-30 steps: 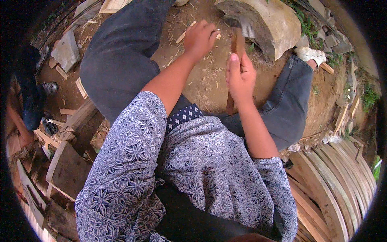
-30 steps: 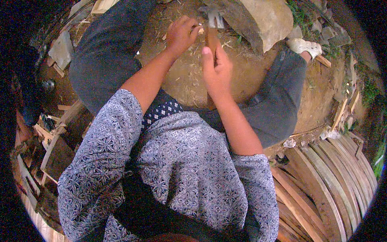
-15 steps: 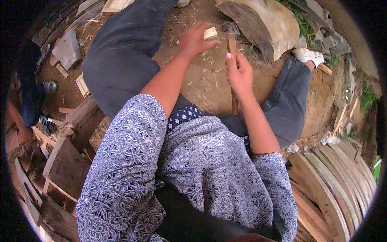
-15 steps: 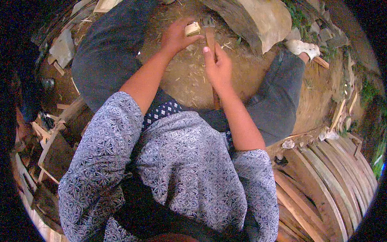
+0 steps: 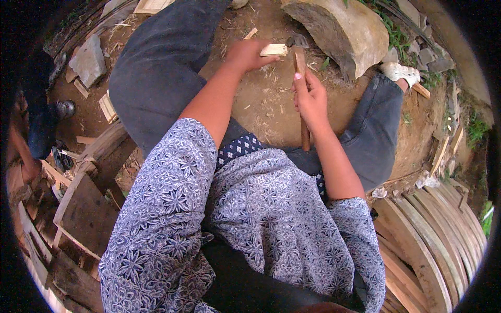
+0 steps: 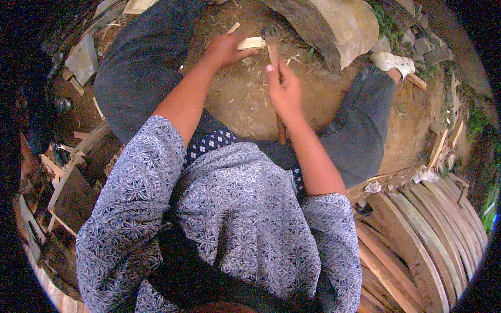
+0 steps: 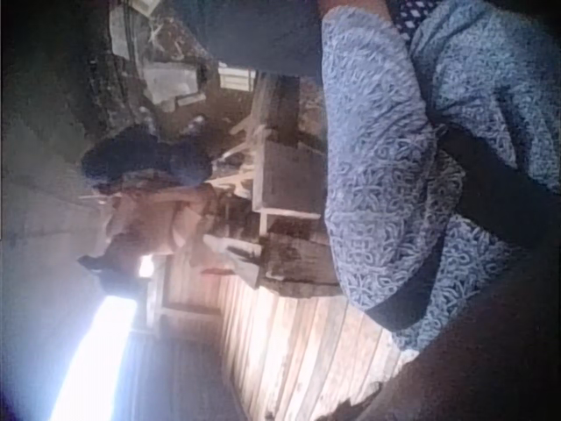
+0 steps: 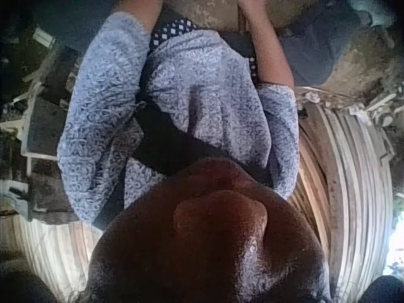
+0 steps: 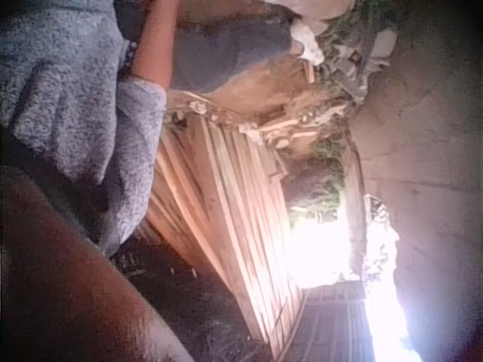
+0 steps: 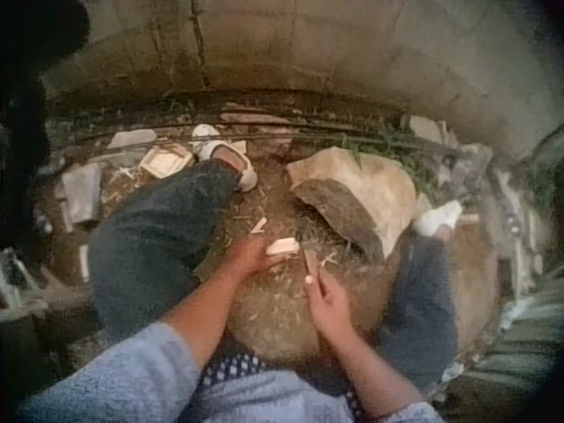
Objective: The person sits on the ground and assembles a small wooden box by hand, using a hammer to tap the pieces together. The person repeatedly adjusts and hammers the box to secure the joints.
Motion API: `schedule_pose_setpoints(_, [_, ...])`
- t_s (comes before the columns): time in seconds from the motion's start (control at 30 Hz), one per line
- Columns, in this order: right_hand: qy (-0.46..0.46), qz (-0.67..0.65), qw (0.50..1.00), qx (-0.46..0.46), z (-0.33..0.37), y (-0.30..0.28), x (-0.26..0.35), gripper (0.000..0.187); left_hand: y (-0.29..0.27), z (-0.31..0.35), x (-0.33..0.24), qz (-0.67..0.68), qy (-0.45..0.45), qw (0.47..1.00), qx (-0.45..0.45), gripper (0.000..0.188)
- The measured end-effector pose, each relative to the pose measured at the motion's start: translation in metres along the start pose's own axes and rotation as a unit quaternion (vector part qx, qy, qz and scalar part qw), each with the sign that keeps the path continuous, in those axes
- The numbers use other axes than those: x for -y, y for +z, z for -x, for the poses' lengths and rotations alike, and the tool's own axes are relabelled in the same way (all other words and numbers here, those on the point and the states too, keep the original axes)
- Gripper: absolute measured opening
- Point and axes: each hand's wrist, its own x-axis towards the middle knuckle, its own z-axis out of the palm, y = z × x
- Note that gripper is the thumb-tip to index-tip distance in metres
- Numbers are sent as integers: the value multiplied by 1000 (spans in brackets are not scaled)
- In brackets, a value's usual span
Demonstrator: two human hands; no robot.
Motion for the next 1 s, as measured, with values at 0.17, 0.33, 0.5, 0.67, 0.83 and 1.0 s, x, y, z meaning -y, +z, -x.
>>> schedule_pose_setpoints(0.17, [-53, -32, 998, -30, 21, -5, 50, 38, 11, 4, 19, 26, 42, 999, 2, 51])
schedule_pose_setpoints(0.33, [-209, 123, 967, -77, -1, -5, -4, 41, 1, 3, 4, 4, 58, 998, 24, 49])
schedule_pose_setpoints(0.5, [-123, 119, 984, -57, -5, -6, -30, 41, 17, -5, 21, 0, 91, 996, -21, 49])
schedule_pose_setpoints(0.67, [-145, 59, 986, -53, 24, -7, 18, 39, 12, 2, 19, 18, 95, 995, -7, 49])
schedule_pose_setpoints(0.83, [-236, 185, 948, -106, -5, 1, -23, 39, -3, -2, 2, -14, 45, 999, 24, 50])
schedule_pose_setpoints(1.0, [-111, 78, 989, -64, 18, 4, 24, 47, 17, -4, 28, 21, 69, 997, 1, 52])
